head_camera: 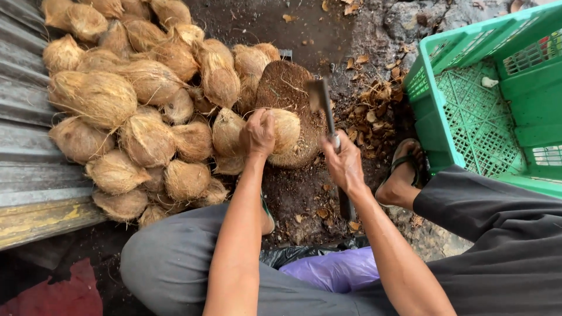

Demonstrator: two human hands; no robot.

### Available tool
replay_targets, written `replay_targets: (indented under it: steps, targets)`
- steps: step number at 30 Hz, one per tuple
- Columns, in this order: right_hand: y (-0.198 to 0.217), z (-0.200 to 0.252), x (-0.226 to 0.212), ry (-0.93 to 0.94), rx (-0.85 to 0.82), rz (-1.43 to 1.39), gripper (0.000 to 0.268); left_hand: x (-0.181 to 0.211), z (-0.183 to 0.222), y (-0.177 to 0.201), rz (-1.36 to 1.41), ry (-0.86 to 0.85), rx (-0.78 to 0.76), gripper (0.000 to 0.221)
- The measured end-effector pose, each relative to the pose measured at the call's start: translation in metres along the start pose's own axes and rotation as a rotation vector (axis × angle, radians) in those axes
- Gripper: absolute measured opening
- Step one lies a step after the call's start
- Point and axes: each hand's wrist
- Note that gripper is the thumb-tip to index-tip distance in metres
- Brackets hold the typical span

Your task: The person is husking coconuts using a machete, removing the outer fibrous layer to reveal the inner shell.

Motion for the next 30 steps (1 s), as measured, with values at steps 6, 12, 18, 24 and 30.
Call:
replay_targets:
  steps: [6,12,18,24,30]
  targets:
    - [-0.024,0.003,0.019,0.224,0.052,-0.148,0.025,-0.006,-0.007,-0.017,-0.008,-0.132,0.035,0.029]
    - [-0.011,0.008,0.032,-0.048,-0.037,0.045,0.033,0.031,0.014,-0.023,-0.111,-0.047,0.223,0.043]
    - [0.016,-0.002,-0.006,0.054,0.099,-0.155,0.035,0.019,-0.023,-0.031,-0.156,0.208,-0.040,0.044]
    - [-0.005,-0.010,0.003,0.278,0.299,-0.288,0.021,0.040,-0.021,-0.017,-0.151,0.217,-0.032,0.040]
    - [-0.009,-0.018,0.025,0.014,0.072,-0.327,0.021,0.038,-0.030,-0.023,-0.190,0.259,-0.013,0.042]
Point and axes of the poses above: each hand's wrist, its own z-axis away from the middle knuckle, its own y-axis out of the back of the hand, x = y × z, and after that the axes turned 14 degrees about y, right-handed
